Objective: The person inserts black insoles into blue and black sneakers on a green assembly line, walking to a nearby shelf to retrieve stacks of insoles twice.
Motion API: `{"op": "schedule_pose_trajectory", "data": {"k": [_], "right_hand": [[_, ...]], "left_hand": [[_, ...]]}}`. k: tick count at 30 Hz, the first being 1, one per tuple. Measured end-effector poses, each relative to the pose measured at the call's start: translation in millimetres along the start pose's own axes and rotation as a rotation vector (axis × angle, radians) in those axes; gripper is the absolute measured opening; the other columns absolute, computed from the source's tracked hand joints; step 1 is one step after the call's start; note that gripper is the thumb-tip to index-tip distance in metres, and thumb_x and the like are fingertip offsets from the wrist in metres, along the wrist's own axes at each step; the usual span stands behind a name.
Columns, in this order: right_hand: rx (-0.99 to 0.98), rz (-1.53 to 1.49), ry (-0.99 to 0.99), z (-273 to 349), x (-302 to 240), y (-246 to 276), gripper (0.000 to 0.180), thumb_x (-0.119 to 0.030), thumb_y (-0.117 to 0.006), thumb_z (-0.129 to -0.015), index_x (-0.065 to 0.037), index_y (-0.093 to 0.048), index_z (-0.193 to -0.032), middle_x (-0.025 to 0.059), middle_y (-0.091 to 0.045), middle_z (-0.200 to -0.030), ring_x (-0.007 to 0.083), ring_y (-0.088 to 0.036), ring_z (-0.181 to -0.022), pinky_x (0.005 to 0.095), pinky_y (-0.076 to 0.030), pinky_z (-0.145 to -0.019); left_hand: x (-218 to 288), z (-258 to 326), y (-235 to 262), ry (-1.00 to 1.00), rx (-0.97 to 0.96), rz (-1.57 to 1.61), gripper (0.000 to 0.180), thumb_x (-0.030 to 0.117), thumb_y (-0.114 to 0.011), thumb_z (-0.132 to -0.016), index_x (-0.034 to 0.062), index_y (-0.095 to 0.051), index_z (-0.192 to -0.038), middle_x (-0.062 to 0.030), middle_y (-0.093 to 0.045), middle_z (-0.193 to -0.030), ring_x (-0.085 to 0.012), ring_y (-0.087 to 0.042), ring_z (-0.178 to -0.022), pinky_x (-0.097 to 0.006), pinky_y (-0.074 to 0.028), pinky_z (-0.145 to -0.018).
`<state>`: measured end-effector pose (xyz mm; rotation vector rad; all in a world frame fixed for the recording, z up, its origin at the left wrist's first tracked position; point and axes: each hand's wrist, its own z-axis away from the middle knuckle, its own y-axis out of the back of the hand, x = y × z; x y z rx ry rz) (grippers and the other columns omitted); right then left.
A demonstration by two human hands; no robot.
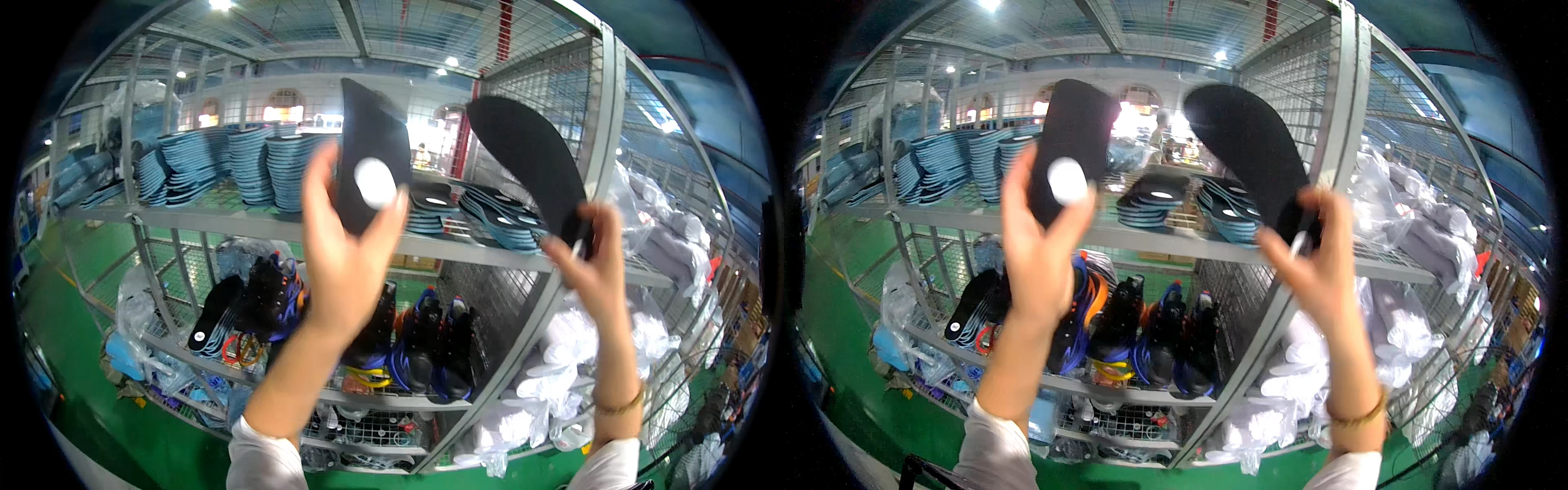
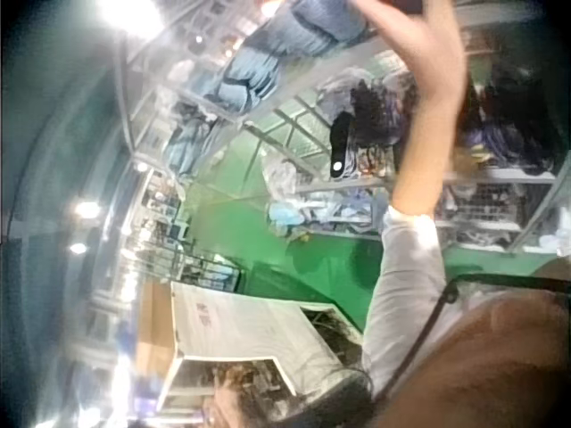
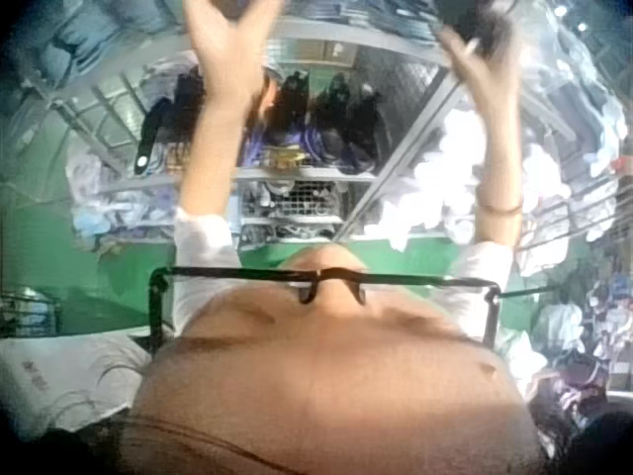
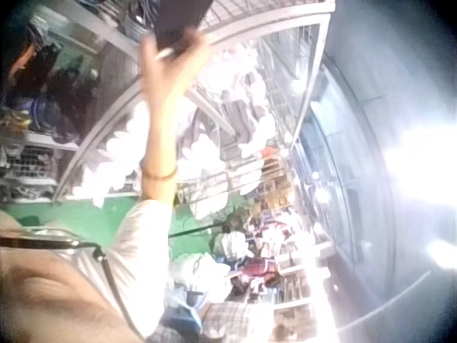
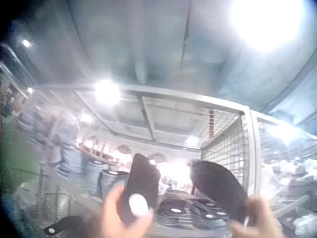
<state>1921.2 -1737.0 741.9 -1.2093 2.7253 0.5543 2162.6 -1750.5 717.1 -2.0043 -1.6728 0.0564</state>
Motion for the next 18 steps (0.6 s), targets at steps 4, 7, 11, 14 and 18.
{"op": "schedule_pose_trajectory", "data": {"k": [4, 7, 11, 14, 18], "right_hand": [[0.142, -0.475, -0.293, 127.2, -20.2, -10.6, 0.068, -0.009, -0.078, -0.06, -0.003, -0.033, -0.111, 0.0071, -0.038, -0.104, 0.0157, -0.04, -0.097, 0.0275, -0.033, -0.088], [0.211, -0.533, -0.405, 201.3, -18.0, 1.5, 0.072, -0.003, -0.075, -0.062, -0.005, -0.027, -0.116, 0.0088, -0.038, -0.107, 0.0167, -0.042, -0.098, 0.0292, -0.033, -0.088], [0.291, -0.451, -0.633, 286.4, -22.5, 63.0, 0.068, -0.002, -0.073, -0.065, -0.005, -0.027, -0.116, 0.0092, -0.039, -0.106, 0.0165, -0.042, -0.098, 0.0287, -0.035, -0.086], [0.41, -0.192, -0.727, 357.9, -38.0, 129.9, 0.063, -0.002, -0.074, -0.064, -0.005, -0.032, -0.112, 0.0074, -0.036, -0.106, 0.0155, -0.042, -0.095, 0.0273, -0.036, -0.084], [0.624, 0.125, -0.899, 444.7, -98.2, 240.6, 0.054, -0.006, -0.075, -0.066, -0.006, -0.039, -0.105, 0.0065, -0.032, -0.104, 0.0153, -0.041, -0.094, 0.0264, -0.04, -0.078]], "left_hand": [[-17.3, 115.0, 4.9, 0.634, -0.32, 0.173, 0.033, 0.005, -0.059, -0.079, -0.0001, -0.049, -0.11, -0.0066, -0.055, -0.103, -0.0127, -0.052, -0.095, -0.025, -0.044, -0.078], [-21.1, 190.8, -16.6, 0.904, -0.63, 0.199, 0.03, -0.001, -0.055, -0.081, 0.0022, -0.052, -0.111, -0.0053, -0.056, -0.104, -0.013, -0.055, -0.09, -0.027, -0.044, -0.081], [-6.7, 289.4, -63.3, 1.012, -0.764, 0.419, 0.026, 0.003, -0.053, -0.082, 0.0016, -0.054, -0.108, -0.0039, -0.059, -0.096, -0.0124, -0.055, -0.088, -0.026, -0.045, -0.075], [26.8, 342.9, -105.5, 1.465, -0.938, 0.48, 0.023, 0.003, -0.052, -0.083, 0.0008, -0.054, -0.107, -0.0039, -0.059, -0.094, -0.0126, -0.056, -0.085, -0.027, -0.047, -0.071], [79.8, 448.1, -173.4, 1.518, -0.947, 0.895, 0.039, 0.019, -0.039, -0.092, 0.002, -0.031, -0.126, -0.0134, -0.05, -0.11, -0.0244, -0.051, -0.103, -0.037, -0.042, -0.088]]}}
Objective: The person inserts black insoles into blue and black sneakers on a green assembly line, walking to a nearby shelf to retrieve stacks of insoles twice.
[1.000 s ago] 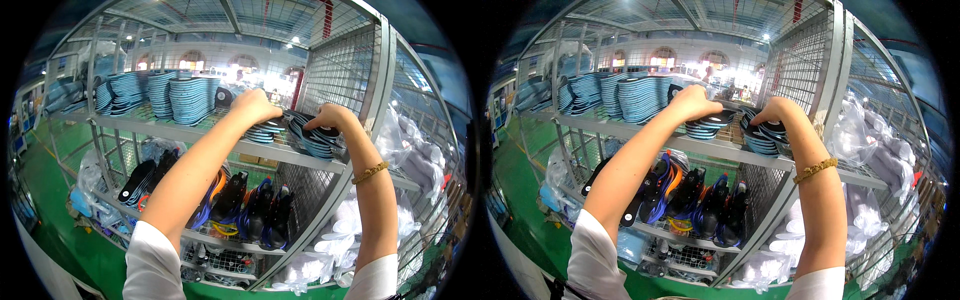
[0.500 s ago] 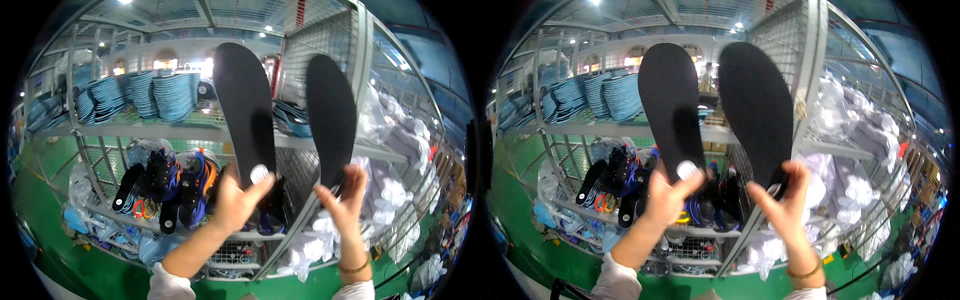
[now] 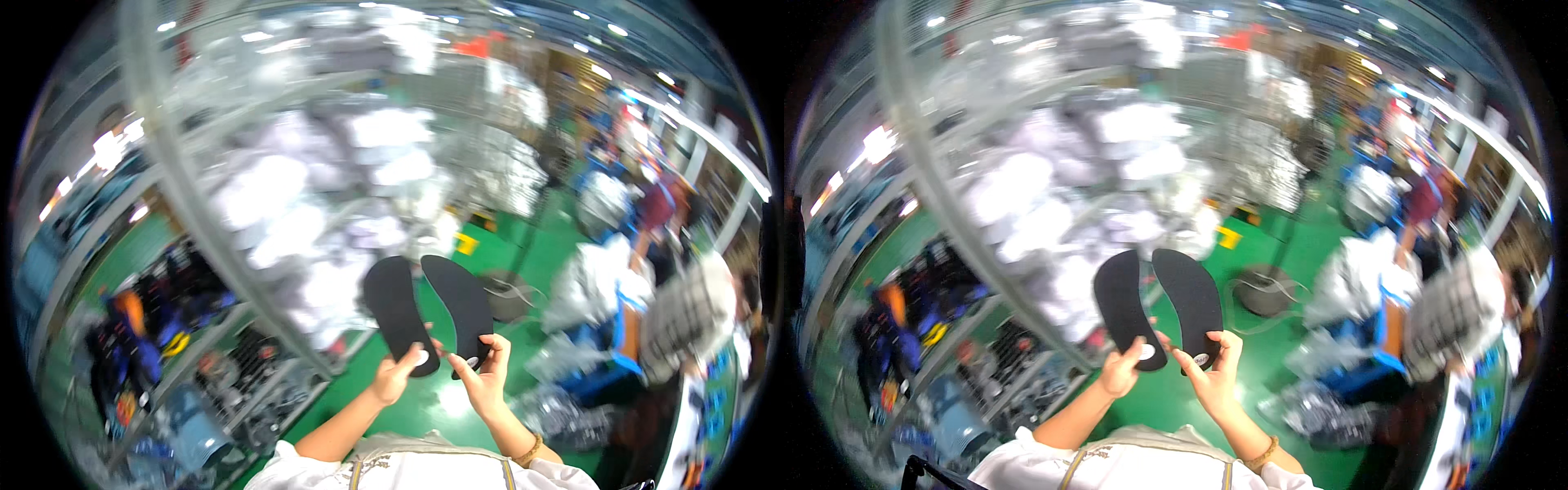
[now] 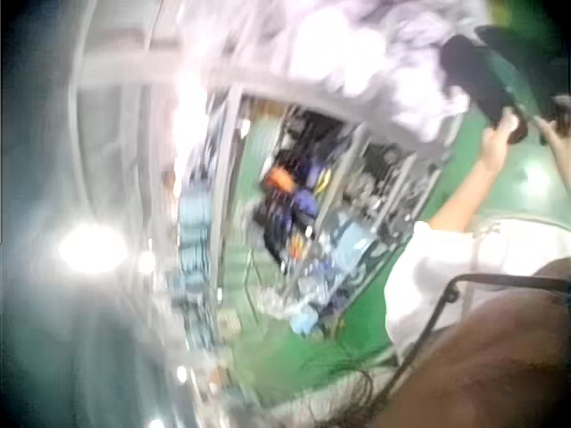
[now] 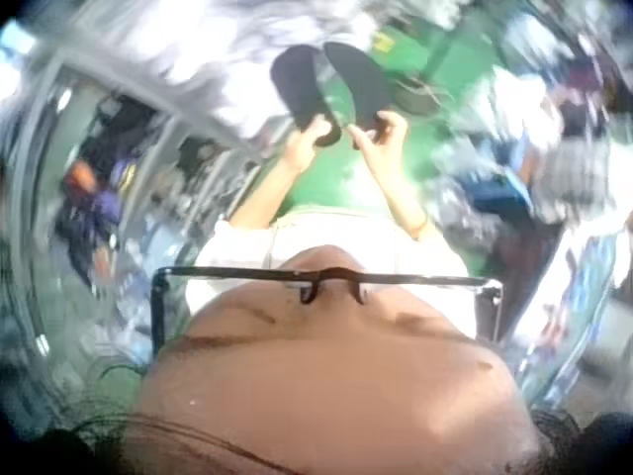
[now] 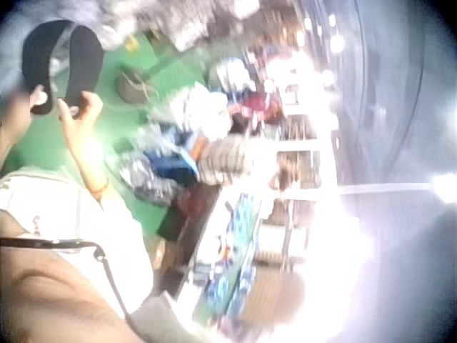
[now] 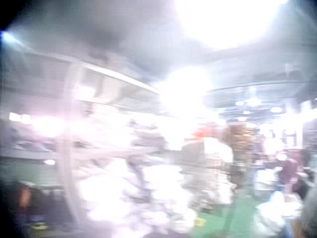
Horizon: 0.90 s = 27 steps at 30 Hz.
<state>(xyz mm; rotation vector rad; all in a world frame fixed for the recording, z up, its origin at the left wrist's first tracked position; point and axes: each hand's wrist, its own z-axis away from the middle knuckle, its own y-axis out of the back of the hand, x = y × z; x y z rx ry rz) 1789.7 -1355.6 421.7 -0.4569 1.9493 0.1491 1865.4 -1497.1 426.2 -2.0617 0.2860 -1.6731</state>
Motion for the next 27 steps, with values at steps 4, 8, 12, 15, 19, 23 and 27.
{"op": "schedule_pose_trajectory", "data": {"k": [4, 8, 12, 15, 19, 23, 27], "right_hand": [[0.349, 0.649, 0.076, 38.3, -8.6, 171.0, 0.035, -0.01, -0.07, -0.071, -0.006, -0.048, -0.098, 0.0101, -0.037, -0.102, 0.0209, -0.041, -0.093, 0.0291, -0.037, -0.081], [0.439, 0.474, -0.041, 92.4, -16.0, 269.4, 0.023, -0.014, -0.054, -0.084, -0.002, -0.049, -0.103, 0.0123, -0.041, -0.106, 0.0217, -0.041, -0.097, 0.0303, -0.035, -0.084], [0.843, 0.343, -0.213, 146.4, -5.1, 356.9, 0.048, -0.023, -0.061, -0.08, 0.001, -0.037, -0.114, 0.0176, -0.043, -0.109, 0.0239, -0.045, -0.1, 0.0322, -0.036, -0.087], [1.039, 0.357, -0.161, 165.1, -1.1, 420.4, 0.083, -0.029, -0.072, -0.069, 0.003, -0.02, -0.125, 0.0214, -0.042, -0.111, 0.0248, -0.046, -0.103, 0.0334, -0.037, -0.09], [1.064, 0.614, -0.56, 168.4, -21.4, 494.5, 0.101, -0.039, -0.077, -0.058, -0.011, -0.017, -0.134, 0.0242, -0.038, -0.115, 0.034, -0.04, -0.11, 0.0425, -0.033, -0.094], [1.173, 0.719, -0.432, 188.5, -60.3, 570.7, 0.068, -0.029, -0.071, -0.065, -0.013, -0.042, -0.125, 0.0193, -0.039, -0.109, 0.0307, -0.042, -0.103, 0.0383, -0.037, -0.09], [1.605, 1.077, -0.306, 244.7, -139.7, 659.4, 0.066, -0.024, -0.075, -0.063, -0.008, -0.049, -0.12, 0.0119, -0.039, -0.102, 0.0224, -0.041, -0.095, 0.033, -0.036, -0.086]], "left_hand": [[-99.2, -32.3, -125.5, 0.15, -0.069, 0.21, 0.039, 0.018, -0.042, -0.091, -0.001, -0.035, -0.125, -0.01, -0.05, -0.115, -0.0234, -0.048, -0.11, -0.035, -0.037, -0.093], [-209.6, -43.2, -223.0, 0.769, -0.623, 0.034, 0.035, 0.018, -0.046, -0.09, 0.0, -0.043, -0.12, -0.0057, -0.051, -0.115, -0.0148, -0.047, -0.108, -0.03, -0.037, -0.091], [-295.2, -25.8, -324.3, 1.055, -0.72, -0.004, 0.029, 0.018, -0.05, -0.088, -0.0011, -0.048, -0.111, -0.0054, -0.053, -0.101, -0.0141, -0.049, -0.096, -0.028, -0.039, -0.085], [-354.6, -20.8, -378.3, 0.828, -1.059, -0.38, 0.036, 0.018, -0.046, -0.09, -0.0049, -0.043, -0.117, -0.0084, -0.05, -0.11, -0.0176, -0.046, -0.104, -0.031, -0.039, -0.088], [-409.3, -46.3, -445.9, -0.16, -1.667, -0.892, 0.026, 0.016, -0.049, -0.082, -0.0065, -0.053, -0.094, -0.0253, -0.057, -0.082, -0.0361, -0.057, -0.079, -0.043, -0.044, -0.07], [-415.7, -51.6, -554.1, -0.318, -1.918, -0.553, 0.04, 0.027, -0.057, -0.076, -0.0039, -0.049, -0.101, -0.0267, -0.053, -0.095, -0.0398, -0.053, -0.086, -0.047, -0.041, -0.073], [-432.4, -30.8, -675.0, -0.351, -2.231, -0.235, 0.076, 0.03, -0.059, -0.077, -0.0008, -0.019, -0.133, -0.0275, -0.031, -0.129, -0.0395, -0.046, -0.104, -0.042, -0.038, -0.088]]}}
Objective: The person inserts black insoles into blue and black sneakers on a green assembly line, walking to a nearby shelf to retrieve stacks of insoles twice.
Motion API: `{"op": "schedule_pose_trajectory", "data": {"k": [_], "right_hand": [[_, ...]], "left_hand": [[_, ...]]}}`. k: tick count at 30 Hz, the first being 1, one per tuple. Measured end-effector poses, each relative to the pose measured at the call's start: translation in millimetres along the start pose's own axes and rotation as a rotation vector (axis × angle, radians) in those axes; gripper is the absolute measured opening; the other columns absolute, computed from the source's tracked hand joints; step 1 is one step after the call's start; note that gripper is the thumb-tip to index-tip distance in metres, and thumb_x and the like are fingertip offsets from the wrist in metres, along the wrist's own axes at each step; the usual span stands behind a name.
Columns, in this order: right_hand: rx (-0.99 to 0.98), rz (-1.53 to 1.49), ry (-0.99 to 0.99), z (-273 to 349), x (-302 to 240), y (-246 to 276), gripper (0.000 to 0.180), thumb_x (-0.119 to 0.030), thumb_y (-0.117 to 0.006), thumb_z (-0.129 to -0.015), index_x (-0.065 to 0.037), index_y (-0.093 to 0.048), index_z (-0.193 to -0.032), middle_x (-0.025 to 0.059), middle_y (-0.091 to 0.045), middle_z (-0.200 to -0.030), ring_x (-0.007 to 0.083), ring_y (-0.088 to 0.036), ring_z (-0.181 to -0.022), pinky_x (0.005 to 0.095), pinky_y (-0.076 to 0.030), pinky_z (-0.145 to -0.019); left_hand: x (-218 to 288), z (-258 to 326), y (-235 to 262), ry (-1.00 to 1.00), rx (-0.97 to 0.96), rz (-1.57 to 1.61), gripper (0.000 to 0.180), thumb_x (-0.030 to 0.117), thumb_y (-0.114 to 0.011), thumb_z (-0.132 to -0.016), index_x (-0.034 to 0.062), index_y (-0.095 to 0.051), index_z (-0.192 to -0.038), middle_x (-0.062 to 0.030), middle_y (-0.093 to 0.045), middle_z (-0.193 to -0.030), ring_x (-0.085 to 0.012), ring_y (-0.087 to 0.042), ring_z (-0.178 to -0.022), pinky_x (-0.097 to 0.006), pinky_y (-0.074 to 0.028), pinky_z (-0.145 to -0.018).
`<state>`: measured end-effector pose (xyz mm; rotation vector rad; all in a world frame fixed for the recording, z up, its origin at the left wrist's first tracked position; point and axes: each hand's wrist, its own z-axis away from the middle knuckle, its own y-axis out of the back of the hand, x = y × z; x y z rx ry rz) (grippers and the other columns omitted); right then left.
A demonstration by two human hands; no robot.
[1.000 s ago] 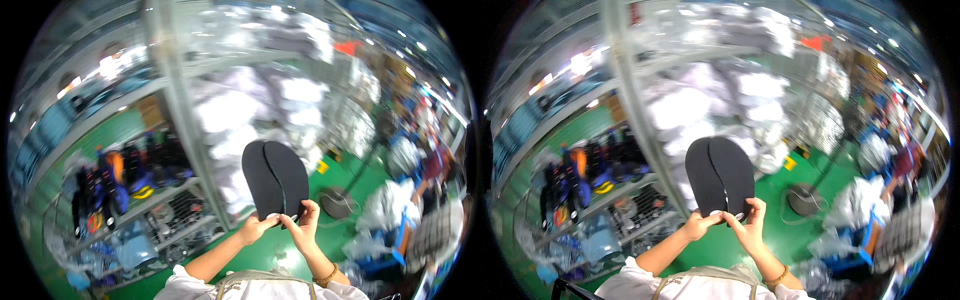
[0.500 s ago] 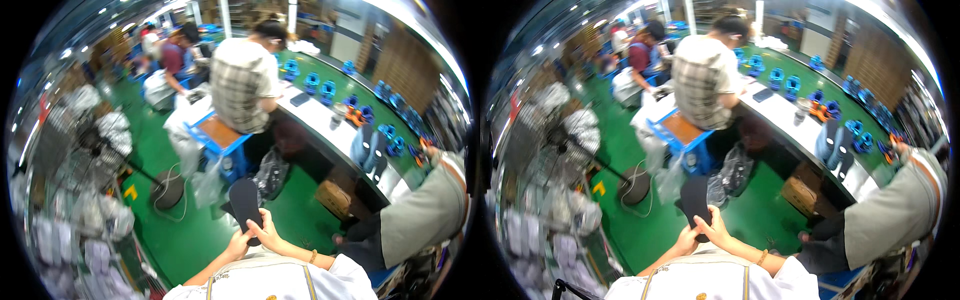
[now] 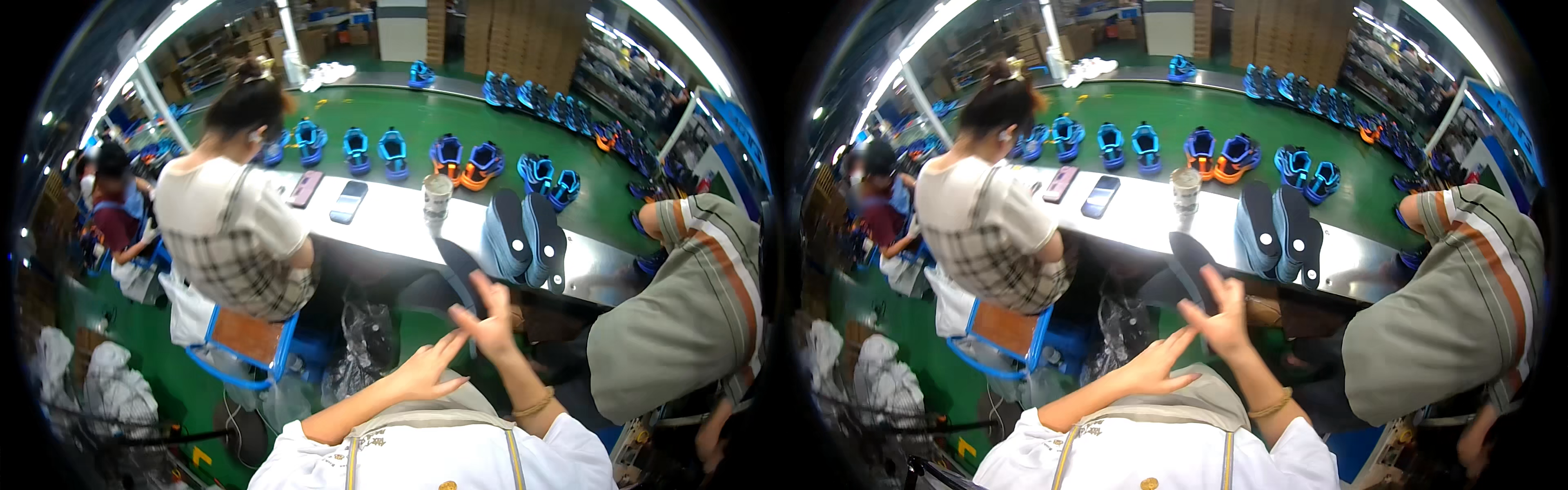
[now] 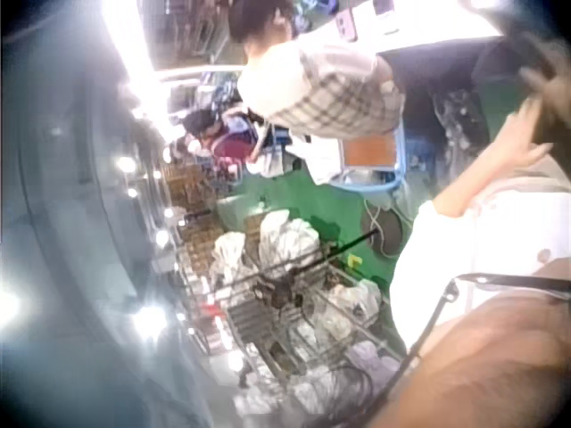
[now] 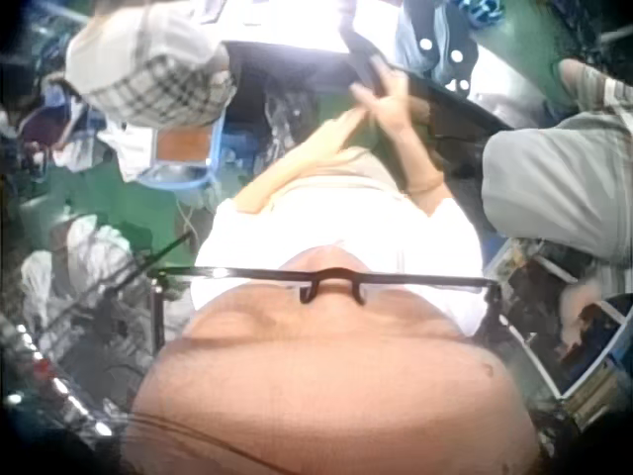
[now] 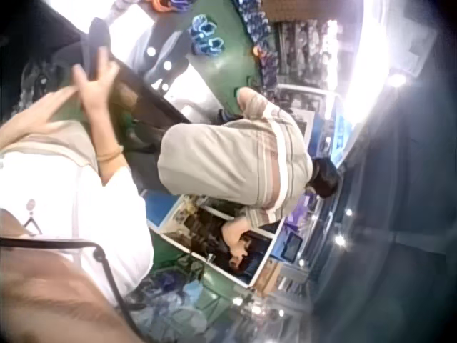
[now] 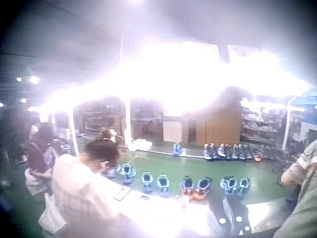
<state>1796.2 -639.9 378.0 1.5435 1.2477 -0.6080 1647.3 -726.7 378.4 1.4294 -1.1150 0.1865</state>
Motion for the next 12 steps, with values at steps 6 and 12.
{"op": "schedule_pose_trajectory", "data": {"k": [6, 12], "right_hand": [[0.321, 0.446, -0.046, -144.4, 86.7, 113.8, 0.068, -0.029, -0.071, -0.07, -0.009, -0.04, -0.128, 0.0264, -0.04, -0.111, 0.038, -0.043, -0.105, 0.038, -0.036, -0.09], [-0.061, 0.612, -0.259, -167.6, 176.6, 169.5, 0.06, -0.034, -0.06, -0.077, -0.012, -0.039, -0.129, 0.0301, -0.028, -0.13, 0.0445, -0.034, -0.116, 0.0455, -0.03, -0.097]], "left_hand": [[-80.4, -155.4, 43.2, -0.047, 0.076, 0.159, 0.039, 0.015, -0.06, -0.078, 0.0011, -0.049, -0.113, -0.0184, -0.05, -0.113, -0.0314, -0.05, -0.104, -0.035, -0.041, -0.084], [-212.6, -275.5, 100.8, 0.515, 0.408, 0.317, 0.025, 0.011, -0.055, -0.082, 0.0021, -0.053, -0.105, -0.0139, -0.055, -0.107, -0.0238, -0.054, -0.099, -0.029, -0.04, -0.087]]}}
